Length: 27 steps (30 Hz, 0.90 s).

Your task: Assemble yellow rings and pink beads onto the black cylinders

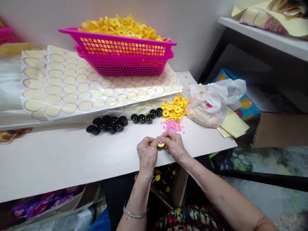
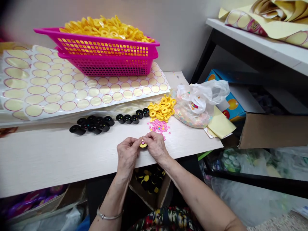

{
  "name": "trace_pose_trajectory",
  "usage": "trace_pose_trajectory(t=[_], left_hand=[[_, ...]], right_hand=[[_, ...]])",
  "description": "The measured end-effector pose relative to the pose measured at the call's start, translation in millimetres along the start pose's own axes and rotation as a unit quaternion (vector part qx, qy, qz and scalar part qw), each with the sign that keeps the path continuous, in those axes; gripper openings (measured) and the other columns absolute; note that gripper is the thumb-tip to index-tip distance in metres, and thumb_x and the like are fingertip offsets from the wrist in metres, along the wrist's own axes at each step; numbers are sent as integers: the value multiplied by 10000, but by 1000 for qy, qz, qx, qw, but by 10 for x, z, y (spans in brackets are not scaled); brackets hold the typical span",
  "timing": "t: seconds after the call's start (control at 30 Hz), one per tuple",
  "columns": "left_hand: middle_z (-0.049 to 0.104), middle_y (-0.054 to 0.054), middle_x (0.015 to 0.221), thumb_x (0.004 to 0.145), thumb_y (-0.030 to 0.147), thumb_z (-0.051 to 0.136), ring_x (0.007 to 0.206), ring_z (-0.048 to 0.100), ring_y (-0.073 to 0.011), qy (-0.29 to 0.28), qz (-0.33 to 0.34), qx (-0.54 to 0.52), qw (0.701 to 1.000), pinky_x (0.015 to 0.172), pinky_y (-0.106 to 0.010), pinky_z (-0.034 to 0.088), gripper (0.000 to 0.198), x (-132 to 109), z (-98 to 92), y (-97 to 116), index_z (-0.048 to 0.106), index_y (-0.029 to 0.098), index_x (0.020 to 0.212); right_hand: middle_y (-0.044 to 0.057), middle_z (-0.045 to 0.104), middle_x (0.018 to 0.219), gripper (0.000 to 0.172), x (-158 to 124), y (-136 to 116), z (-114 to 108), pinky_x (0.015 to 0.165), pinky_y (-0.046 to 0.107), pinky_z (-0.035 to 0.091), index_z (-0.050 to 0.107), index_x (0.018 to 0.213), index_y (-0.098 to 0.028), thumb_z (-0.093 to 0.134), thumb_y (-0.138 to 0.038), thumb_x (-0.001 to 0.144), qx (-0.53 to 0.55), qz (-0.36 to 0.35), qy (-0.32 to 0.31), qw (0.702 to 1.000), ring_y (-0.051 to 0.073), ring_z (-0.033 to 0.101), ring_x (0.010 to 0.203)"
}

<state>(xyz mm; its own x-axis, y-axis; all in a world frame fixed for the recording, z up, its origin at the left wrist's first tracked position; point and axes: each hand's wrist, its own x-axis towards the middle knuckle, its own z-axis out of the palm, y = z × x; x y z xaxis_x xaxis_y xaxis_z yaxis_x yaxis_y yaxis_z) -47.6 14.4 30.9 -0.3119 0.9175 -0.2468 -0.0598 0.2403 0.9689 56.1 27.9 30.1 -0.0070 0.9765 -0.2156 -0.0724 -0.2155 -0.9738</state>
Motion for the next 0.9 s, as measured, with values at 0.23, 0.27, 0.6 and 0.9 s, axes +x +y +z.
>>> trace_pose_trajectory(t=[0.23,0.27,0.6,0.9], left_hand=[[498,64,480,641,422,687,367,420,-64,-18,-1,-71,997,389,-180,362,359,-42,-49,-31,565,135,818],[528,55,526,623,404,706,401,468,-76,-10,4,-102,995,420,-193,404,405,-76,-57,-43,551,139,887],[582,-4,817,554,207,730,658,525,-96,-48,116,-30,992,607,-205,450,338,-369,7,-105,671,159,883],[622,-39,841,534,218,786,781,566,-161,-223,132,25,965,712,-266,468,349,-581,-103,-51,708,181,872]], right_hand=[[-87,403,374,278,-50,-15,36,307,186,283,513,684,-171,534,-442,742,-25,27,-31,999,77,377,281],[-87,407,374,295,-61,-6,42,309,188,301,507,691,-171,523,-461,748,-24,20,-28,999,83,395,282],[-42,523,557,255,-355,10,-13,439,189,369,505,653,-152,647,-363,666,84,-15,11,996,70,461,470],[-17,520,536,409,-517,-184,-364,427,184,360,538,665,-126,602,-526,717,110,103,-70,986,77,469,466]])
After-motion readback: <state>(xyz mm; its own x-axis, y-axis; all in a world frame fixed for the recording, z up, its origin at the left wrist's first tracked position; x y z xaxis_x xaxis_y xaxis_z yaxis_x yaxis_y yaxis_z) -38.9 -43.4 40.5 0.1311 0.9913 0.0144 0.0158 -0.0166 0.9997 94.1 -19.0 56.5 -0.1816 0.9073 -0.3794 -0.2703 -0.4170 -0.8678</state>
